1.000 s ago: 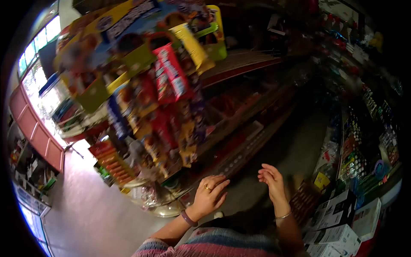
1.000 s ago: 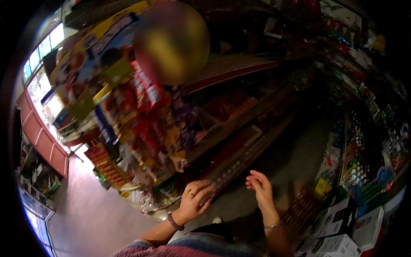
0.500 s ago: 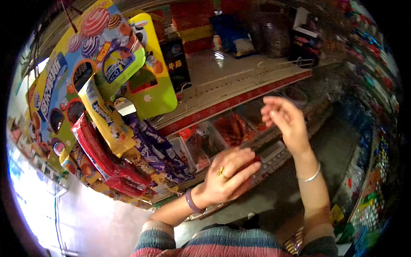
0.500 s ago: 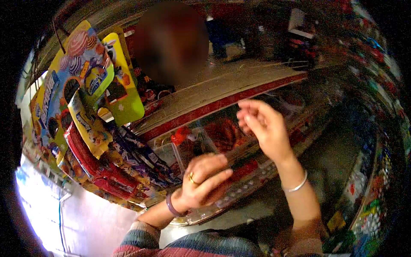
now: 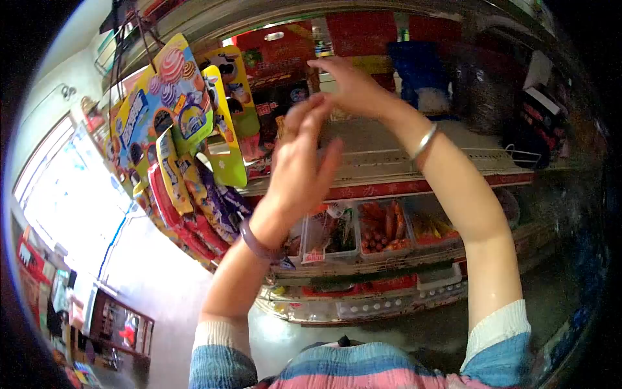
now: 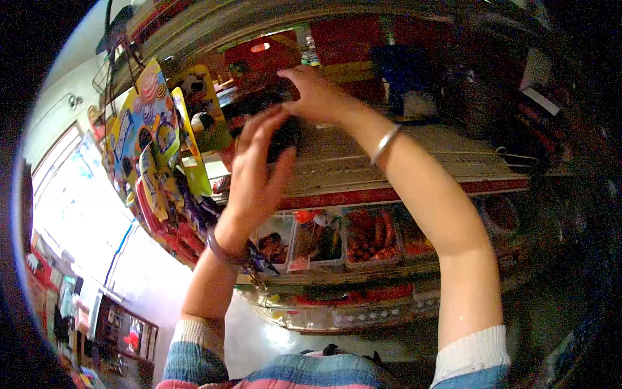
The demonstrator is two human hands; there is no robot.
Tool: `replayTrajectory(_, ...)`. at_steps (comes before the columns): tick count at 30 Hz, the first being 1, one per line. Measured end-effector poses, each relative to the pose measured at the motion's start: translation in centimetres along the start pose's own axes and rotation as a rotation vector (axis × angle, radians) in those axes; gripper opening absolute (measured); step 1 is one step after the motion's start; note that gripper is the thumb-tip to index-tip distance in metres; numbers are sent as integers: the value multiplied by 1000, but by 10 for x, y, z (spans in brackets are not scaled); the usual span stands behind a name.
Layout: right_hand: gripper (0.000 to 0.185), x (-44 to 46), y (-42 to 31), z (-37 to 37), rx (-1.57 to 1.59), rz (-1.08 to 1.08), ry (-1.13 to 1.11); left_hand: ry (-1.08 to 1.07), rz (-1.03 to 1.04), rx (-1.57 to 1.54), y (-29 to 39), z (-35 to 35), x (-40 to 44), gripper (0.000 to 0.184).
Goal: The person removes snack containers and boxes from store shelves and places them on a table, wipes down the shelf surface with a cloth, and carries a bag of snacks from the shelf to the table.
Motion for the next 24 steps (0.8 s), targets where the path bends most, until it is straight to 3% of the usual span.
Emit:
replayTrajectory(3,90,25,-1,19,-79,-63,-103,49,-193,103,-51,4,10,52)
replayTrajectory(4,107,33,3,28,-41,-31,-200,50,-301,183,-69,3,7,59)
replayTrajectory(7,121,45,14,41,-77,51,-346,119,-343,400,-84,-8,4,65)
replayTrajectory(12,131,53,29,52,43,156,-474,203,-597,268,-101,-27,-3,83)
replayTrajectory(15,131,47,39,58,144,202,-507,275,-764,200,-124,-30,-15,85)
replayTrajectory(16,131,46,39,59,174,213,-509,326,-733,258,-135,-32,-14,76)
replayTrajectory(21,126,43,45,58,208,280,-518,471,-890,-347,-157,-27,-17,85)
replayTrajectory(24,121,33,37,49,250,326,-498,543,-953,-558,-143,-22,-19,74)
Point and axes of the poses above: each hand's wrist, its own x-axis towards the middle knuckle, its own z-axis out of the palm, y = z × x, the point moved 8 cm from there along x, towards the middle knuckle, and after that the axes turned 2 degrees about y, right-handed, at the moved point
